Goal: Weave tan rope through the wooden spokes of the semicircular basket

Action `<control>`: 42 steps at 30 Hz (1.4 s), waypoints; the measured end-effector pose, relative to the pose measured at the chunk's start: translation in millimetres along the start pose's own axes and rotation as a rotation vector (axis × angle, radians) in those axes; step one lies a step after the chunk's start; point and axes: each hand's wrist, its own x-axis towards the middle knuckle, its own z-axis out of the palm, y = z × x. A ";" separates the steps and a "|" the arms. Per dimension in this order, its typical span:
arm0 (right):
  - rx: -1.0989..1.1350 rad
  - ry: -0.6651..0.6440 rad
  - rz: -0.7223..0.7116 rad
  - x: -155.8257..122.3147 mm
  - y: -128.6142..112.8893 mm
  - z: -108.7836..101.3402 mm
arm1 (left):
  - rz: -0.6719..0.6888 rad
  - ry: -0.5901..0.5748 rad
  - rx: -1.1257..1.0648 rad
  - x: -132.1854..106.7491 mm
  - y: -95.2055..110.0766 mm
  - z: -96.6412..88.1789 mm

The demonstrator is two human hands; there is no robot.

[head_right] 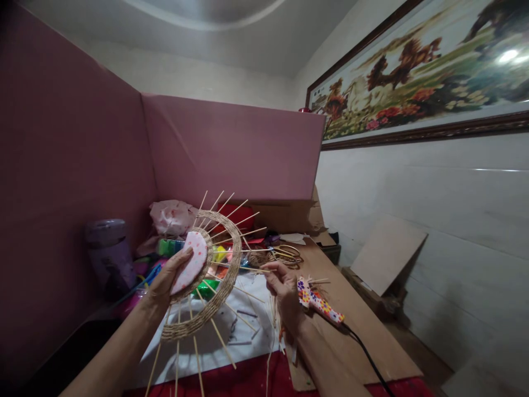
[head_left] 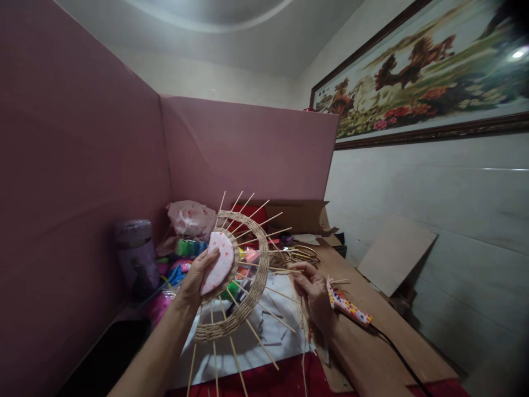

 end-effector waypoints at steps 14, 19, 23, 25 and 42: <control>-0.152 -0.085 0.022 -7.4 2.9 5.9 | -0.036 0.039 -0.040 -0.3 -5.8 2.6; -0.137 -0.082 0.044 -5.9 7.5 5.6 | -0.064 0.026 -0.059 1.9 -8.2 -0.7; -0.133 -0.077 0.048 -4.4 10.9 4.9 | -0.087 0.002 -0.067 1.4 -8.7 -1.2; -0.123 -0.070 0.038 -4.2 11.0 5.2 | -0.096 0.000 -0.073 -0.1 -8.0 0.2; -0.226 -0.058 -0.087 -3.0 1.9 -3.9 | 0.157 0.044 0.028 -4.7 9.0 -0.1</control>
